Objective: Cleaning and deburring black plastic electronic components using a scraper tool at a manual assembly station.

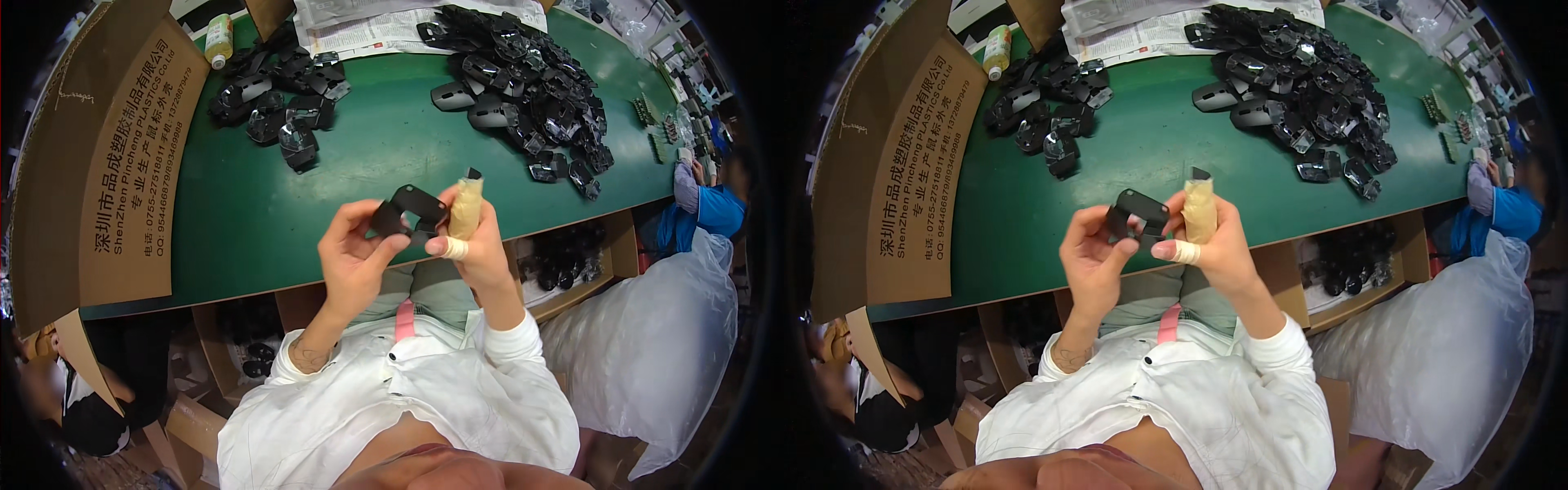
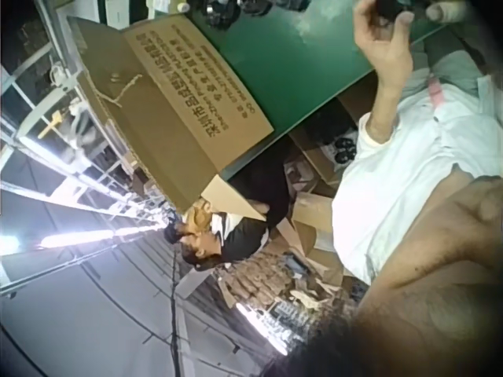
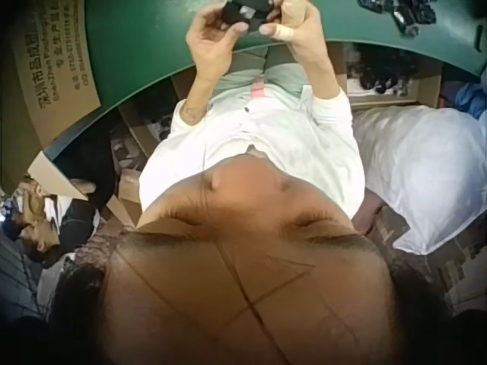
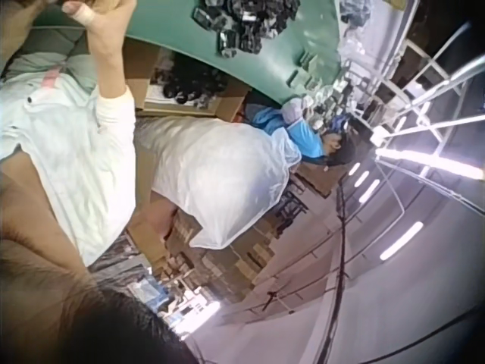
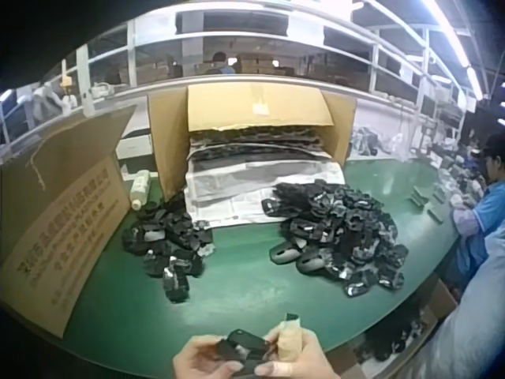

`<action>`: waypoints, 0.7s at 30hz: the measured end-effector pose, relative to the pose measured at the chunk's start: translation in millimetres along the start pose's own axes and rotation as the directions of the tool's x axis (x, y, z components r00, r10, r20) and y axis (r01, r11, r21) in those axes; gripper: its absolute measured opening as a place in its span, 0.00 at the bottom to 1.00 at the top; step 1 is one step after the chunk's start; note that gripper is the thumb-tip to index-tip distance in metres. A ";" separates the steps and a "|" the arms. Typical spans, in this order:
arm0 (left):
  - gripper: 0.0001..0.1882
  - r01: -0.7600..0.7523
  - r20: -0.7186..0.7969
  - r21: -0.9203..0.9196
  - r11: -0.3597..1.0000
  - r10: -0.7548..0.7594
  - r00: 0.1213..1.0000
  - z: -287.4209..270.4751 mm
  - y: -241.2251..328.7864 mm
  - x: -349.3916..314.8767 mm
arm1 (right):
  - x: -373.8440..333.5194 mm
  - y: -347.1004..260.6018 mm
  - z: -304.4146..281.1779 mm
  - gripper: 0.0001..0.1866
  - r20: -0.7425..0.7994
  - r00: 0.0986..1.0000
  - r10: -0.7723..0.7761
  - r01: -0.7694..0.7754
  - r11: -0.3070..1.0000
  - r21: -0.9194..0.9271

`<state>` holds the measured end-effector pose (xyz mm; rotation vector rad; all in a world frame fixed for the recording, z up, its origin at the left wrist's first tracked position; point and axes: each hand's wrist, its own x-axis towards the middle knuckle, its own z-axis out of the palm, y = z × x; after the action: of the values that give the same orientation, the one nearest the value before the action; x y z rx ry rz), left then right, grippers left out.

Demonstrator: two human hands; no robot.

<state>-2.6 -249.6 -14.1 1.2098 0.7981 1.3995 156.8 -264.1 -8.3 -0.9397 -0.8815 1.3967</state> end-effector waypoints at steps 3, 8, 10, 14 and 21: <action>0.15 0.085 0.023 -0.167 0.982 -0.082 0.996 15.3 3.9 -9.0 | -11.4 5.7 14.9 0.30 -0.063 0.997 -0.048 0.051 0.998 0.038; 0.19 0.301 0.119 -0.489 0.818 -0.280 0.953 20.0 2.4 -23.6 | -25.7 4.7 25.0 0.23 -0.043 0.984 -0.170 0.171 0.985 0.023; 0.22 0.311 0.074 -0.475 0.823 -0.315 0.946 14.3 -6.3 -26.4 | -33.2 -0.7 25.1 0.19 -0.083 0.983 -0.162 0.173 0.972 0.157; 0.22 0.279 -0.105 -0.365 0.888 -0.337 0.936 11.5 8.4 -24.7 | -40.9 -4.8 15.0 0.15 -0.075 0.946 -0.315 0.309 0.947 -0.084; 0.15 0.079 -0.338 -0.118 0.990 -0.115 0.934 13.1 19.9 -25.1 | -41.4 -14.1 8.4 0.13 0.259 0.747 -0.612 0.543 0.338 -0.768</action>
<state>2.0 -279.9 1.9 0.8434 0.9996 1.5729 154.6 -304.8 9.7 -1.1564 -1.6790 0.2316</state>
